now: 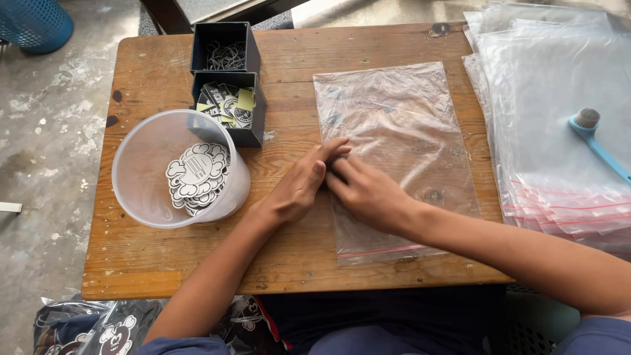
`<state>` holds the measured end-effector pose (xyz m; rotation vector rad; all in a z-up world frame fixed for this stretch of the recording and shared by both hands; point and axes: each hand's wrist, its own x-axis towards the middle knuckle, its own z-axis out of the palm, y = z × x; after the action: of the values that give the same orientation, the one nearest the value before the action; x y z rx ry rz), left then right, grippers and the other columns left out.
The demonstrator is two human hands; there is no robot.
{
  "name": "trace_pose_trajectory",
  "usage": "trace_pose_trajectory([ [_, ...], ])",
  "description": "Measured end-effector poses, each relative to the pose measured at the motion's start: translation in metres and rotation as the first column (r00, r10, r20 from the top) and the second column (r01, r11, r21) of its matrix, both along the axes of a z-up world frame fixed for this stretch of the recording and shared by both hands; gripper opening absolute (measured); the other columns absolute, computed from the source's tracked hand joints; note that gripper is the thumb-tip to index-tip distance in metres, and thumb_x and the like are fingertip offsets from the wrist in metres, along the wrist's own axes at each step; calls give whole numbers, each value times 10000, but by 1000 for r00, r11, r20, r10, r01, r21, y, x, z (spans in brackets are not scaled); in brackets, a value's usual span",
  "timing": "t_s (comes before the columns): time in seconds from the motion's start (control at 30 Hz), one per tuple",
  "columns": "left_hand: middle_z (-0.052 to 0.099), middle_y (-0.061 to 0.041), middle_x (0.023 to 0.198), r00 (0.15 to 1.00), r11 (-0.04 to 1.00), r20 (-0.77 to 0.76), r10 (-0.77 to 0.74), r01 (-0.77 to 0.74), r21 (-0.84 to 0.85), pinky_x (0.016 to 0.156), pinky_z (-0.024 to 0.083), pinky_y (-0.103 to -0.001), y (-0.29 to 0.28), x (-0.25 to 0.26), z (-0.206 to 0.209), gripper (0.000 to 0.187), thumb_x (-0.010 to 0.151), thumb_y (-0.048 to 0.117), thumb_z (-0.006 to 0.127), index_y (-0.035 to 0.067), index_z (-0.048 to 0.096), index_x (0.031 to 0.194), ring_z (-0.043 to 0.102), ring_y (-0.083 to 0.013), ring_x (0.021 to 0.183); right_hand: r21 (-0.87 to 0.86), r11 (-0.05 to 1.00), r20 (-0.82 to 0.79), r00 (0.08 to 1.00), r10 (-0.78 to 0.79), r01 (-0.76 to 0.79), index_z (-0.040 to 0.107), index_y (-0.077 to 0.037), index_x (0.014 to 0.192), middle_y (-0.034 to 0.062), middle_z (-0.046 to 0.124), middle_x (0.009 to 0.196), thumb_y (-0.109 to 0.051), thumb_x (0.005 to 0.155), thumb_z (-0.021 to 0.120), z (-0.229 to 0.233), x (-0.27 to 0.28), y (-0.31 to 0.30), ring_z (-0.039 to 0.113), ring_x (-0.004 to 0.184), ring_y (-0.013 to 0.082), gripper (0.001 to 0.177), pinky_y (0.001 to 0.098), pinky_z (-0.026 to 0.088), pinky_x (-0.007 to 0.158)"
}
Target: The person cleans a black fanny pack with a brush and cloth, attaches a bear-shaped keychain to the zipper, places the pack into a clear plastic bag, adds a sticker, and seals the bag. The finished package is then placed into a green basket.
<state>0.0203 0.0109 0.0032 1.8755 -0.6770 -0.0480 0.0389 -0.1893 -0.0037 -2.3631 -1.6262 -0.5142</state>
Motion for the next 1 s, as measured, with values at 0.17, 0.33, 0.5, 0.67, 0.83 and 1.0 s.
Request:
trace_pose_trajectory([
  [0.17,570,-264,1316,996,999,81,-27,24,41,1121,370,-530,1,1,1,733,1049,529,108,46,388,1524,504,-441,1294,-31,977,-306,933,191,-210,599,-40,987,126,537,937,-60,870,555,10,-42,-23,593,818,308,126,384,508,715],
  [0.33,460,-232,1410,963,984,249,-104,63,167,1182,298,-602,-1,0,5,822,711,329,609,42,425,1459,382,-473,1387,90,976,-625,752,211,-199,671,-56,953,125,621,925,-37,790,622,48,-37,-43,681,788,321,171,382,569,709],
  [0.5,360,-259,1369,884,836,463,66,-302,458,1191,211,-623,-2,-8,-15,1199,618,720,646,-1,292,1508,283,-507,1379,194,980,-391,912,127,-54,677,-62,1091,139,613,968,-75,830,671,35,7,-32,668,814,351,261,407,559,684],
  [0.67,279,-302,1435,874,718,473,113,-401,569,1217,135,-603,-3,-13,-18,1460,583,947,564,-80,150,1534,221,-530,1416,188,952,-128,955,267,-242,676,-102,1042,100,552,898,-149,876,590,-34,75,0,596,734,294,192,373,538,643],
  [0.83,154,-378,1530,923,771,379,59,-284,570,1208,82,-606,-5,-13,-4,1406,675,853,585,-105,53,1555,154,-548,1445,206,976,7,997,72,-71,663,-14,969,213,556,919,-138,890,643,-55,208,27,580,796,417,148,473,514,713],
  [1.0,245,-279,1554,923,756,385,6,-256,603,1223,103,-580,-5,-12,0,1272,700,829,581,-40,198,1546,216,-465,1464,12,963,-347,904,-247,268,682,-13,1093,202,590,986,-140,954,613,-8,202,23,620,817,404,201,481,549,689],
])
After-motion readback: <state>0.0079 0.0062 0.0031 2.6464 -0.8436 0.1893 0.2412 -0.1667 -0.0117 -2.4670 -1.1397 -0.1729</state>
